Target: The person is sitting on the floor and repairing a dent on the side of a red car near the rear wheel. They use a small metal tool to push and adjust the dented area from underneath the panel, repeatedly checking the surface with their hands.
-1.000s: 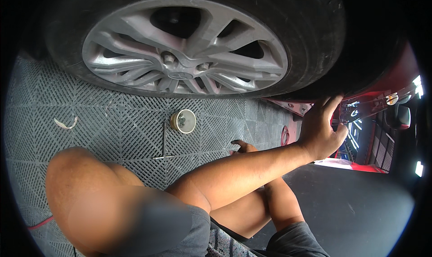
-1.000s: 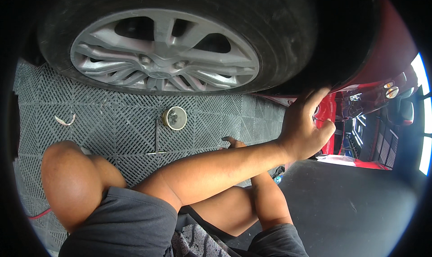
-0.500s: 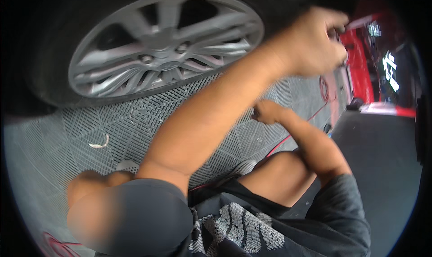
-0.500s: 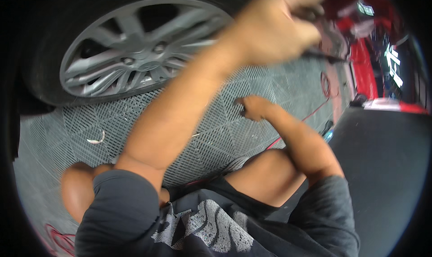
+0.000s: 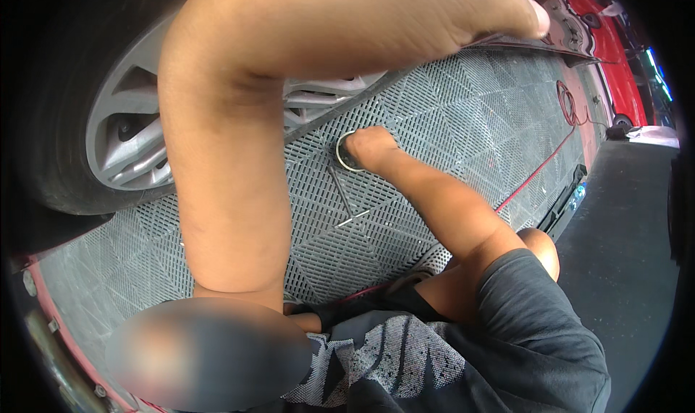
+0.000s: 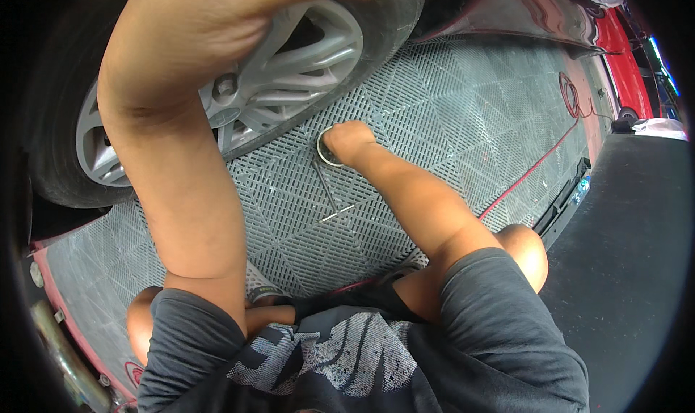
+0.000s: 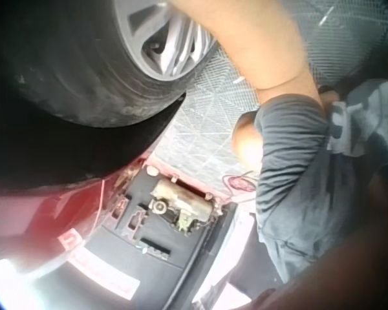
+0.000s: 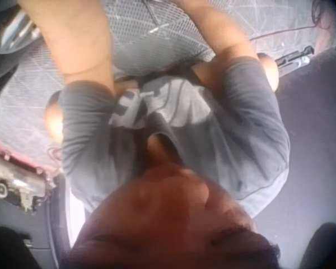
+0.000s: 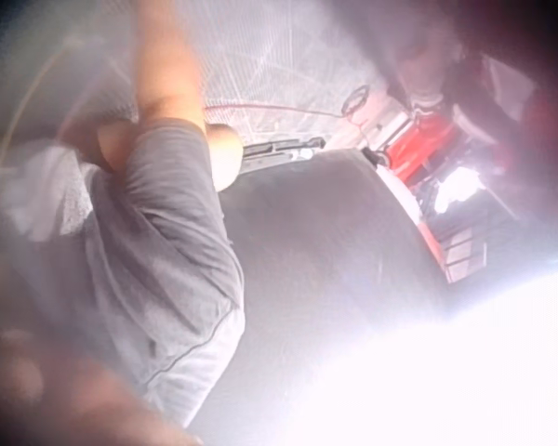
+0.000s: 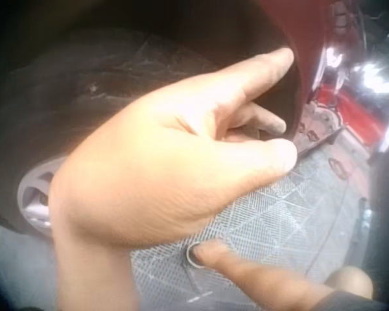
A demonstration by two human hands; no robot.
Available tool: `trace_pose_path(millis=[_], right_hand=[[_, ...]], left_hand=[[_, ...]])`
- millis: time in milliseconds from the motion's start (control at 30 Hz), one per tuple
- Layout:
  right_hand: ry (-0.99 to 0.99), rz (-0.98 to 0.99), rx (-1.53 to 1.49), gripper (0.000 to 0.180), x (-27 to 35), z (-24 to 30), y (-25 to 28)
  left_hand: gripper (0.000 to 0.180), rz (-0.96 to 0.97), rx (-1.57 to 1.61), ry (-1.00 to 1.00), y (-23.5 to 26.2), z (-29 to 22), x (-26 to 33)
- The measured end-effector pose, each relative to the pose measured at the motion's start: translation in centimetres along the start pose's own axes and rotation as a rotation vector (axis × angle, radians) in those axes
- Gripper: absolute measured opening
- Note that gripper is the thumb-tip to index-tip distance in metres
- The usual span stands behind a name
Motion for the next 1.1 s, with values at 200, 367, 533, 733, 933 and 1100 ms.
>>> trace_pose_path(millis=[200,367,533,733,933,1100], right_hand=[[-0.127,0.021,0.016,0.023,-1.9,0.7,-1.7],[-0.132,-0.013,-0.055,0.023,-1.8,-1.3,-2.6],[0.164,-0.027,-0.445,0.019,2.5,-5.8,2.0],[0.018,-0.157,-0.912,0.029,16.6,-10.8,12.5],[0.216,-0.527,-1.639,0.029,22.9,-15.5,13.8],[0.296,-0.506,-2.049,0.033,22.4,-16.8,11.7]], left_hand=[[0.041,-0.004,0.000,-0.026,-0.2,0.6,-0.1],[0.038,-0.024,-0.010,-0.080,-0.9,0.9,-1.2],[0.035,-0.067,-0.030,-0.121,-1.3,0.4,-1.6],[0.032,-0.105,-0.186,-0.145,-3.7,-1.8,-0.8],[0.018,-0.469,0.250,-0.157,-9.6,7.2,-3.0],[0.020,-0.697,0.741,-0.156,-12.7,9.4,-4.4]])
Point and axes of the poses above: each hand's wrist, its own x-axis away from the middle knuckle, its own y-axis out of the back of the hand, z = x × y, the point moved 4 cm from there along -x, towards the middle knuckle, and after that the axes turned 8 degrees about -y, right-handed, at the moved point
